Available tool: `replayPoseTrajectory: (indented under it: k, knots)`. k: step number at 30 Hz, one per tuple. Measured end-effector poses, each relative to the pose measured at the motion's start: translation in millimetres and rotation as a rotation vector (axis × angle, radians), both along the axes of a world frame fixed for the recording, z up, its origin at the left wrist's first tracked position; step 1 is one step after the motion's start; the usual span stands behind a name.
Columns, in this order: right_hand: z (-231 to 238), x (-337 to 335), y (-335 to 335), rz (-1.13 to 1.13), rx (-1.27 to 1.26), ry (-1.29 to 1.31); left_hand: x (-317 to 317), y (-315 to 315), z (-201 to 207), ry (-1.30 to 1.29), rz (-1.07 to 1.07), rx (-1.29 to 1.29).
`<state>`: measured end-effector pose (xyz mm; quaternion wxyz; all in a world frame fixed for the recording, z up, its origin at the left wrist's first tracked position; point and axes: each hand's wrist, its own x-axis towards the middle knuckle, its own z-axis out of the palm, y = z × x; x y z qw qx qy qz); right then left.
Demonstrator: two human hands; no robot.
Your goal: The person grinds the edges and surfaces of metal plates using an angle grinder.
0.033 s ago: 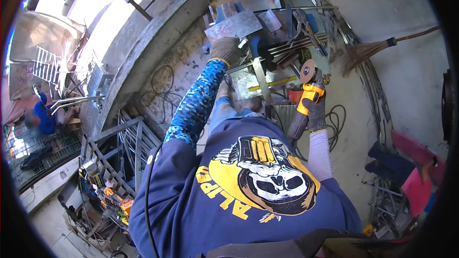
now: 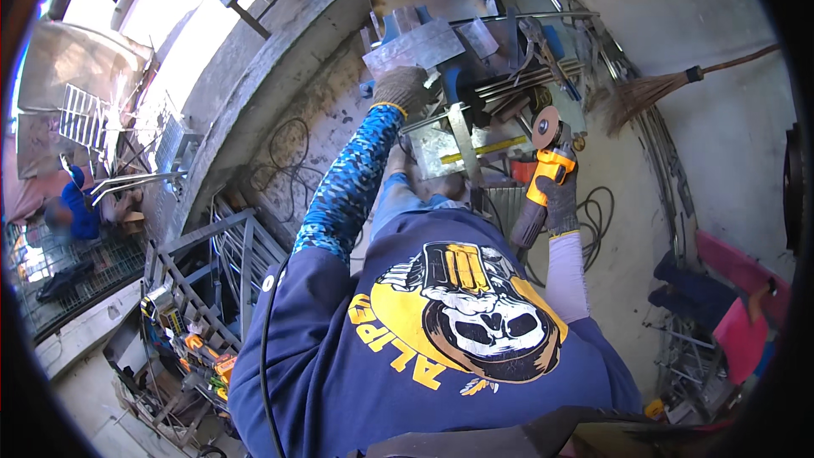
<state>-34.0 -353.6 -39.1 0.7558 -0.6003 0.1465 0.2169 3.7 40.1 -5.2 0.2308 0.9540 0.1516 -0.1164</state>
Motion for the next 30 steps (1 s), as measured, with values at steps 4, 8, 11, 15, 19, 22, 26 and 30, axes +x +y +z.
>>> replayPoseTrajectory:
  k: [4,8,11,15,19,22,26,30]
  knots:
    - [5,-5,2,-0.036,-0.05,-0.12,-7,2,-6,-0.04,0.132,-0.616]
    - [5,-10,1,-0.038,-0.027,-0.064,-26,-9,15,-0.195,0.383,-1.194]
    - [1,-7,1,-0.02,-0.029,-0.045,-37,-11,16,-0.265,0.376,-1.216]
    - [4,-5,6,0.018,-0.052,-0.063,-46,-19,26,-0.332,0.381,-1.323]
    - [-11,-3,3,0.067,-0.082,-0.1,-56,-25,45,-0.309,0.337,-1.279]
    - [6,-5,14,0.072,-0.07,-0.066,-62,-28,47,-0.259,0.375,-1.336]
    - [14,1,16,0.142,-0.251,-0.181,-73,-32,63,-0.137,0.367,-1.47]
    - [42,11,24,0.142,-0.339,-0.241,-91,-34,78,-0.221,0.118,-1.08]
